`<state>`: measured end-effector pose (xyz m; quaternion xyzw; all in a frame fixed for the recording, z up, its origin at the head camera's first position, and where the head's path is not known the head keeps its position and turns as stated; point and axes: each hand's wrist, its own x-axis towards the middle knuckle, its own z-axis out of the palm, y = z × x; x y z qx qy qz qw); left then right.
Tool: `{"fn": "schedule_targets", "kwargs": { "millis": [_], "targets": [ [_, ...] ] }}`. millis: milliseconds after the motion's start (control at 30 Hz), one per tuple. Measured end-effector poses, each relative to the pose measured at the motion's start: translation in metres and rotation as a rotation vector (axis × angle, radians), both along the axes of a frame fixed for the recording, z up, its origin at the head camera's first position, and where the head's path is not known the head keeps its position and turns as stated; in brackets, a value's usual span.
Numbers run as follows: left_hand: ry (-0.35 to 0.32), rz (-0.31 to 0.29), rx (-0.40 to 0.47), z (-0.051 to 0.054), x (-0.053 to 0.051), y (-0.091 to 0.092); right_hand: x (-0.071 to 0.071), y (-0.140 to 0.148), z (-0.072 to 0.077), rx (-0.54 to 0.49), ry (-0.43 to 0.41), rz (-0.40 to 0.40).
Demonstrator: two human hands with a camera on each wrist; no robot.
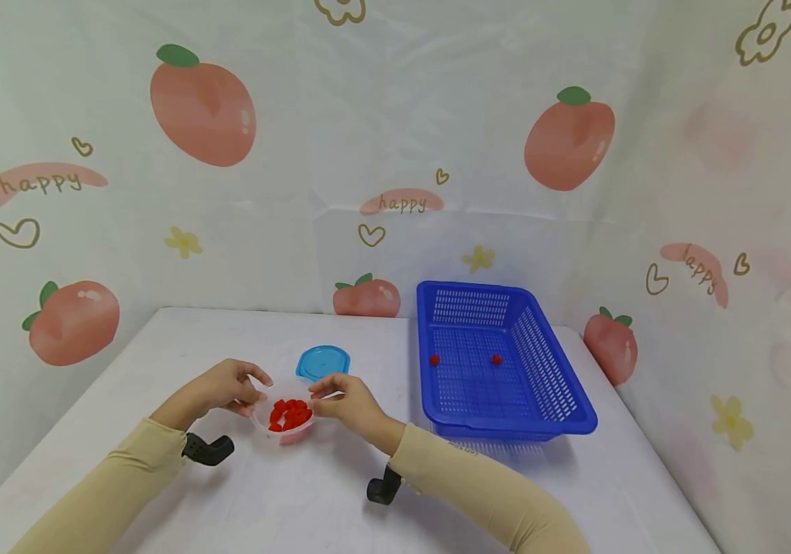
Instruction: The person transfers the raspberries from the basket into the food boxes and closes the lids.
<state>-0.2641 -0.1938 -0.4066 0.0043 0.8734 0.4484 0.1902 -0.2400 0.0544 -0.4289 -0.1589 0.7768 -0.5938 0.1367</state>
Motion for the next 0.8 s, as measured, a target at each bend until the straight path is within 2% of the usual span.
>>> {"fn": "schedule_targets", "kwargs": {
  "millis": [300, 467, 633, 800],
  "targets": [
    [0.003, -0.002, 0.002, -0.001, 0.000, 0.000, 0.001, 0.000, 0.000, -0.014, -0.005, -0.001],
    [0.000, -0.002, 0.009, -0.001, 0.000, 0.001, 0.004, 0.005, 0.002, -0.074, -0.027, 0.021],
    [-0.004, 0.005, 0.009, -0.001, 0.000, 0.001, 0.012, 0.020, 0.018, -0.158, -0.040, 0.052],
    [-0.004, 0.016, 0.005, 0.000, 0.001, 0.000, 0.018, 0.044, 0.045, -0.209, -0.027, 0.042]
  ]
}}
